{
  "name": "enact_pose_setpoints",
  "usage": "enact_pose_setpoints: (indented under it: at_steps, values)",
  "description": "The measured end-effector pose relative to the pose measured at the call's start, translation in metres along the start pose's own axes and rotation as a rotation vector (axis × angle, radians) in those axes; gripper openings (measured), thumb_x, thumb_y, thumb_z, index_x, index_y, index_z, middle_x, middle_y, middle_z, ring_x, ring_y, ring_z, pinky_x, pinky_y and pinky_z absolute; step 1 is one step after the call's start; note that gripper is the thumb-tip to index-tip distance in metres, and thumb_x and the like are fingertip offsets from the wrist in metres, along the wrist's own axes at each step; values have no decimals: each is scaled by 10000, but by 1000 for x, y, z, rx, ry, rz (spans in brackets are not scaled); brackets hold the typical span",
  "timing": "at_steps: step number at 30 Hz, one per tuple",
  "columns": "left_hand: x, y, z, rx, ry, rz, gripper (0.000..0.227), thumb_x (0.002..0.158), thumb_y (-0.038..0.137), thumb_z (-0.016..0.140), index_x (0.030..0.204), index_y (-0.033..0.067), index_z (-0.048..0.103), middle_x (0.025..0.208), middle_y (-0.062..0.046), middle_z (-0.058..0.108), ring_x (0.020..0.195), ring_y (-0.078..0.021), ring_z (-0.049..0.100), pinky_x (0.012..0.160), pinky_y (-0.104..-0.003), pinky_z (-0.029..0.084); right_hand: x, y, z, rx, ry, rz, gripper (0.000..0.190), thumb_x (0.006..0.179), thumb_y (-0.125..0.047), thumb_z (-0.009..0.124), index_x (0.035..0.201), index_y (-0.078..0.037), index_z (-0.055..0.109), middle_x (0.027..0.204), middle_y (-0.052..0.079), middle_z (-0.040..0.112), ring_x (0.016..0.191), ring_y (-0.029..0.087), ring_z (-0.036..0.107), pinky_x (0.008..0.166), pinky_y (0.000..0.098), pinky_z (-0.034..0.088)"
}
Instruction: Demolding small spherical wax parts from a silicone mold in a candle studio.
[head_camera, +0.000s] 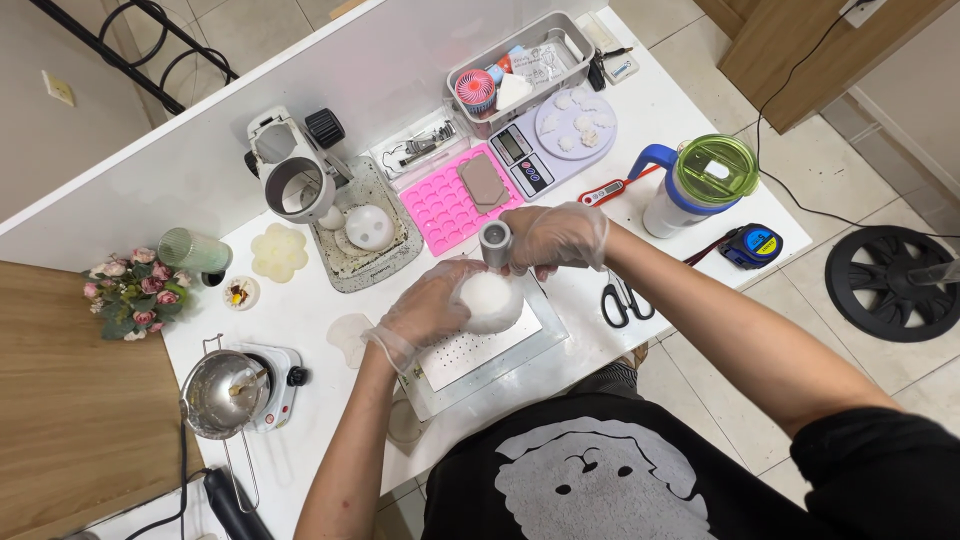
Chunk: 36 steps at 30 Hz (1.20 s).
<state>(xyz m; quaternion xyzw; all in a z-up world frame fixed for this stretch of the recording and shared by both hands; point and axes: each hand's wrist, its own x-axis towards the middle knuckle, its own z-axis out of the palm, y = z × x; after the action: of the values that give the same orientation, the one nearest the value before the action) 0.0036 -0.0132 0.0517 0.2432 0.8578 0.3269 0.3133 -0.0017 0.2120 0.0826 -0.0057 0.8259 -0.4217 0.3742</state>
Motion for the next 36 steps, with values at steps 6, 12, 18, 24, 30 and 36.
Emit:
enact_pose_setpoints:
  at_steps: [6,12,18,24,30,36]
  values:
    - [0,-29,34,-702,139,32,530,790,-33,417,1245,7,687,1233,-142,710,1179,-200,648,1061,-320,484,-26,13,26,12,324,-93,457,732,-66,741,1167,-61,599,1019,107,745,898,213,740,735,340,590]
    - [10,-44,48,-898,286,107,393,897,22,447,1229,-27,651,1245,-112,696,1213,-216,627,1094,-339,450,-50,17,49,359,523,-161,510,741,-39,715,1217,-78,535,1083,110,744,947,201,740,760,335,608]
    - [-38,12,59,-616,856,271,419,1022,211,496,1342,-46,578,1520,-194,515,1412,-281,504,1183,-426,394,-54,14,100,756,546,-342,353,928,-144,705,1215,-26,537,1036,109,648,857,185,657,635,316,577]
    - [-88,47,92,-969,783,297,666,1027,472,370,1487,-9,396,1517,-221,449,1399,-336,479,1172,-470,442,-78,-56,139,280,660,-332,636,926,-498,619,1270,15,469,1106,154,600,914,219,643,736,369,599]
    - [-126,6,119,-1263,732,402,868,1025,704,329,1497,-23,360,1537,-254,393,1441,-364,427,1171,-486,456,-82,-70,160,-62,576,-566,847,893,-567,633,1389,96,457,1187,234,588,1140,333,561,1031,508,446]
    - [-183,-60,126,-1319,980,319,974,1021,775,488,1431,-108,505,850,-54,595,806,-148,586,687,-300,486,-46,-59,176,190,352,-494,681,980,-421,541,1497,6,416,1320,186,590,1172,264,610,1018,394,496]
